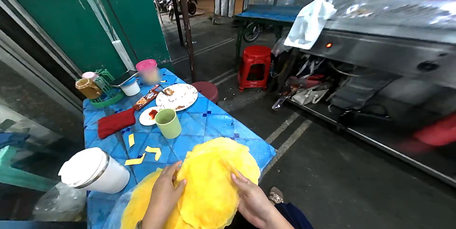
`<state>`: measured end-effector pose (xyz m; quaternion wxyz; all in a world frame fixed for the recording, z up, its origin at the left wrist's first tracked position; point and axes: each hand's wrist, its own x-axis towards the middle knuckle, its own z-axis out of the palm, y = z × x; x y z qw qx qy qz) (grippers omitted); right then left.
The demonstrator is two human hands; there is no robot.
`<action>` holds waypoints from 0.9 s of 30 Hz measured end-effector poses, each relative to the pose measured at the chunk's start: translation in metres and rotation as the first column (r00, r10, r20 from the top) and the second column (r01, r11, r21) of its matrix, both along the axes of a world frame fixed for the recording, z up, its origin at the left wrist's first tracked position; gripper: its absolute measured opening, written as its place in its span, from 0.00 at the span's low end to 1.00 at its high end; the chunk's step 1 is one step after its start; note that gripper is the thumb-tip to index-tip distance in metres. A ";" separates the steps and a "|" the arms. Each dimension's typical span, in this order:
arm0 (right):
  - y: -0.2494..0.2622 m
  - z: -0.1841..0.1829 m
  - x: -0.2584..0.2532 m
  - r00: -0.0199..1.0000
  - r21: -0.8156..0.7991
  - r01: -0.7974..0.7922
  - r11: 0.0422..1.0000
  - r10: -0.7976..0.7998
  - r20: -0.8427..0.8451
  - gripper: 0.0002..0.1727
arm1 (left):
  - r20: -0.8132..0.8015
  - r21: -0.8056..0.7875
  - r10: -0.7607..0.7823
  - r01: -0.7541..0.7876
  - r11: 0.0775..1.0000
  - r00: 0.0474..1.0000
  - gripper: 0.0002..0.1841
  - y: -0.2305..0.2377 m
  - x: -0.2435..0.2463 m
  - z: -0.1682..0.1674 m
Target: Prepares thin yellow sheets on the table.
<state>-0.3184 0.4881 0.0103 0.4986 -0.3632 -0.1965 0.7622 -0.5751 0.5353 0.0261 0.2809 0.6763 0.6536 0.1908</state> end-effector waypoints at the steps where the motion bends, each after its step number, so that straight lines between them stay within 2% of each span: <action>1: 0.000 0.000 0.000 1.000 0.002 0.000 1.000 0.000 -0.005 0.27 | 0.023 -0.020 0.005 -0.005 1.000 1.000 0.30 0.001 0.000 0.001; 8: -0.001 0.001 0.000 0.999 0.013 0.003 1.000 -0.003 0.045 0.27 | 0.354 -0.057 0.105 -0.091 0.994 0.929 0.25 -0.002 -0.011 -0.002; 12: 0.000 0.001 0.000 0.999 0.006 0.015 1.000 -0.015 0.033 0.26 | 0.422 -0.170 0.151 -0.086 0.982 0.894 0.22 -0.015 -0.019 0.002; 14: 0.000 0.002 -0.001 0.999 -0.002 0.031 1.000 -0.031 0.029 0.26 | 0.470 -0.174 0.155 -0.081 0.981 0.869 0.19 -0.021 -0.022 0.000; 22: 0.001 0.004 -0.001 0.999 -0.039 0.030 0.999 -0.029 0.042 0.27 | 0.607 0.026 0.104 -0.151 0.988 0.788 0.15 -0.028 -0.020 -0.003; 27: 0.001 0.004 -0.001 0.999 -0.055 0.034 0.998 -0.031 0.041 0.24 | 0.547 0.165 0.111 -0.237 0.957 0.830 0.17 -0.023 -0.017 -0.007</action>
